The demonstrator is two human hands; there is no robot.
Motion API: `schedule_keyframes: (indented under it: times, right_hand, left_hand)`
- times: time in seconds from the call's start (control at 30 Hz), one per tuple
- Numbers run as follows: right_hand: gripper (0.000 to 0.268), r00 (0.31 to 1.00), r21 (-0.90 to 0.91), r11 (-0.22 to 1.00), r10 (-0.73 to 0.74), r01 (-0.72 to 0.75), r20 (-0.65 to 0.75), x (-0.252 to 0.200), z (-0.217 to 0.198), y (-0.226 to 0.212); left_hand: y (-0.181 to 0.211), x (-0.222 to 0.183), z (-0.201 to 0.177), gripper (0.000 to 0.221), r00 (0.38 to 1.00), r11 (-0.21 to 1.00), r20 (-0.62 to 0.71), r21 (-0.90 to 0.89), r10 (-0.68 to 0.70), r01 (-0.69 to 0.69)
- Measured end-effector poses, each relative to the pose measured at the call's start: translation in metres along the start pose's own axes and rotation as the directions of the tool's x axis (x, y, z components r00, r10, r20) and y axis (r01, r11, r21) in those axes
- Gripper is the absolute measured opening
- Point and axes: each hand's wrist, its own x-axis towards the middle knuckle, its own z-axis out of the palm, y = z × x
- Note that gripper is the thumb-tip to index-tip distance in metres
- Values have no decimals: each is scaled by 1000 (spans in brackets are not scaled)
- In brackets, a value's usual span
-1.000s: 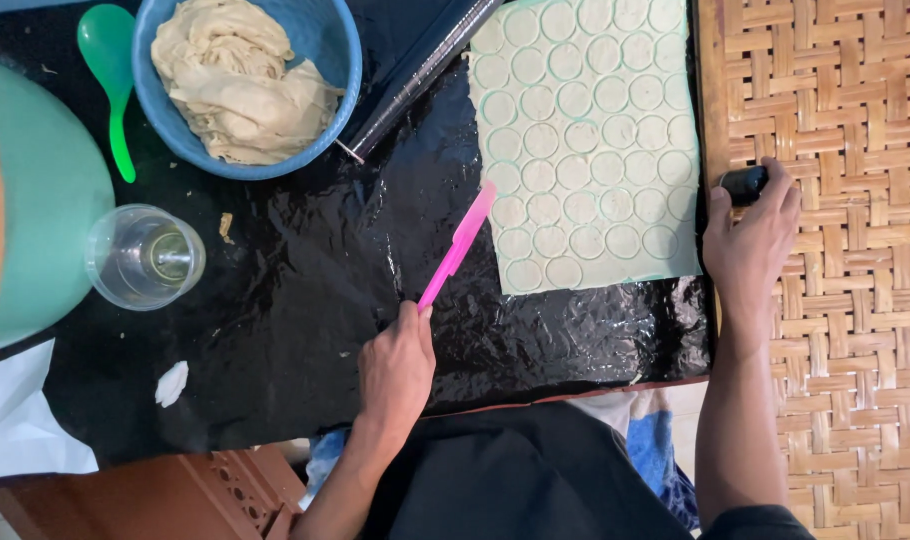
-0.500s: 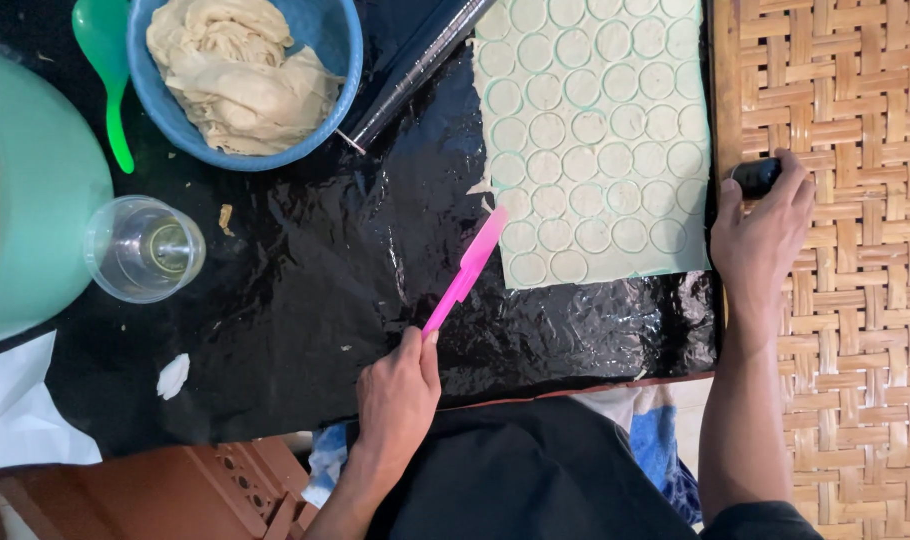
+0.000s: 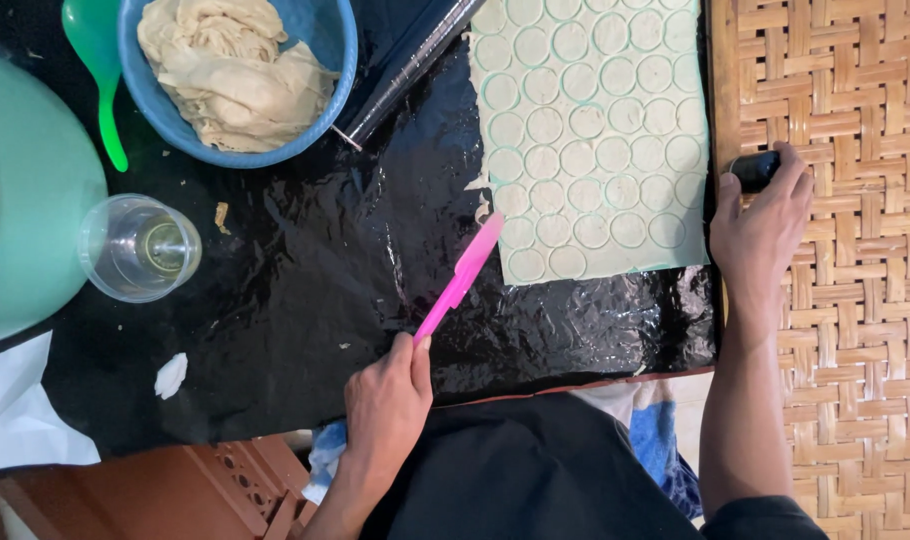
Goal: Punching out small circles from a flat sheet of dough using a small round cutter and arranging them on a tray.
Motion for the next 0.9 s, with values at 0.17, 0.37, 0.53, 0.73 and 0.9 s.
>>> schedule_keyframes:
  times: [0.17, 0.37, 0.53, 0.73, 0.9]
  right_hand:
    - [50, 1000, -12, 1000, -9, 9, -12, -1, 1, 0]
    - [52, 1000, -3, 1000, 29, -29, 4, 2, -3, -6]
    - [50, 1000, -6, 1000, 13, -13, -4, 1, -2, -5]
    - [49, 1000, -11, 1000, 14, -14, -6, 1, -1, -6]
    - [49, 999, -18, 999, 34, -34, -8, 2, -4, -12]
  left_hand:
    - [-3, 10, 7, 30, 999, 998, -25, 55, -43, 44]
    - [0, 33, 18, 31, 997, 998, -55, 37, -57, 59]
    - [2, 42, 24, 33, 993, 990, -119, 137, -27, 43]
    - [8, 51, 26, 32, 986, 989, -150, 116, -73, 90]
    - [15, 64, 24, 31, 983, 994, -181, 98, -25, 43]
